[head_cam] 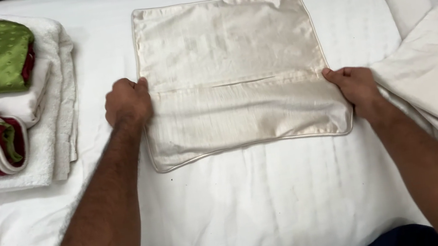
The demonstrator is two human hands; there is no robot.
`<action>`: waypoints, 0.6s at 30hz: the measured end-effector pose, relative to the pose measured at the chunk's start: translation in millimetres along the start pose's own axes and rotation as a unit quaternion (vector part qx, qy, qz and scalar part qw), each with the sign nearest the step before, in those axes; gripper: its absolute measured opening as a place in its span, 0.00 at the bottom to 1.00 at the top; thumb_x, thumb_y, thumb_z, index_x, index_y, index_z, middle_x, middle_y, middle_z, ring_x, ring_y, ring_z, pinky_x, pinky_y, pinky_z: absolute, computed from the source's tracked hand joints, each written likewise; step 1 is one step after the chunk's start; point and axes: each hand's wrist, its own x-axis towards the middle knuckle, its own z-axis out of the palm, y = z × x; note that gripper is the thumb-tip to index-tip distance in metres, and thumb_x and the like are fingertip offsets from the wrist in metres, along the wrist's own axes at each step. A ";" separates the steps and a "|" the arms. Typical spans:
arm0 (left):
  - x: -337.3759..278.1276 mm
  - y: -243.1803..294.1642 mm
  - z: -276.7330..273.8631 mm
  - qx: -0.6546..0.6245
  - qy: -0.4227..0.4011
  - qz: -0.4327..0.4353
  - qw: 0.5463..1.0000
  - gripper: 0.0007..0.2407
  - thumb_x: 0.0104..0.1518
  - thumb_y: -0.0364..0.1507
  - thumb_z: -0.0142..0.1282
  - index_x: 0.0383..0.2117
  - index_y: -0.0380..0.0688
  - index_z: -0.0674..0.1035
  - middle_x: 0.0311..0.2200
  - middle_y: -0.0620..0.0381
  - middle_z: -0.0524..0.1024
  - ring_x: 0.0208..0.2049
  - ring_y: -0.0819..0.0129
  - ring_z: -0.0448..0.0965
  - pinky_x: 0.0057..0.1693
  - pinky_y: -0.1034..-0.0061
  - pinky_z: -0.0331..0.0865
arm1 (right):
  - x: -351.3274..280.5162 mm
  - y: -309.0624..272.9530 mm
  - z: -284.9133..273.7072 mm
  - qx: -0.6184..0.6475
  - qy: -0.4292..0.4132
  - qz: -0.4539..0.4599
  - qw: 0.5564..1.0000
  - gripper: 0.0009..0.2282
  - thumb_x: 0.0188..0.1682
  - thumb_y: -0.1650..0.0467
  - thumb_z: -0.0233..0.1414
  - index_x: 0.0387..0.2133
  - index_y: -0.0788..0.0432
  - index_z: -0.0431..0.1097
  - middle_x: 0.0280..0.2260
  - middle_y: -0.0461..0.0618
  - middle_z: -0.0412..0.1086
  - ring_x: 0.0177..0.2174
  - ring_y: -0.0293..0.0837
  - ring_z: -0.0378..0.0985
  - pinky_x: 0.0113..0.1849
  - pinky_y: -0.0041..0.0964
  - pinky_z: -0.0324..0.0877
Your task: The person folds a white towel, then a red and green towel, and finally a white bath towel on a bed. Each towel is folded into a neat rectangle and placed on a stack to the left.
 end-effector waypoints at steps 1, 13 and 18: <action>-2.9 -4.8 0.0 0.001 -0.005 0.012 1.000 0.17 0.65 0.44 0.51 0.42 0.44 0.80 0.42 0.49 0.81 0.46 0.53 0.81 0.54 0.58 0.73 | -1.7 6.5 0.7 -0.050 0.031 -0.030 0.998 0.13 0.54 0.64 0.60 0.33 0.65 0.73 0.30 0.49 0.73 0.26 0.39 0.72 0.29 0.36 0.72; -54.1 -52.6 16.8 -0.099 -0.052 0.065 0.992 0.19 0.61 0.40 0.50 0.47 0.36 0.78 0.40 0.40 0.82 0.43 0.46 0.82 0.54 0.57 0.72 | -33.6 64.8 -34.1 0.011 -0.059 -0.047 0.997 0.13 0.57 0.67 0.61 0.37 0.69 0.71 0.30 0.49 0.70 0.27 0.38 0.68 0.29 0.33 0.66; -80.6 -65.8 -2.1 -0.140 -0.104 0.043 0.984 0.18 0.62 0.39 0.52 0.47 0.34 0.75 0.38 0.45 0.80 0.37 0.58 0.83 0.45 0.65 0.76 | -96.5 28.3 -5.2 0.082 0.011 -0.017 0.996 0.10 0.52 0.67 0.58 0.41 0.63 0.74 0.32 0.46 0.75 0.30 0.36 0.75 0.33 0.31 0.73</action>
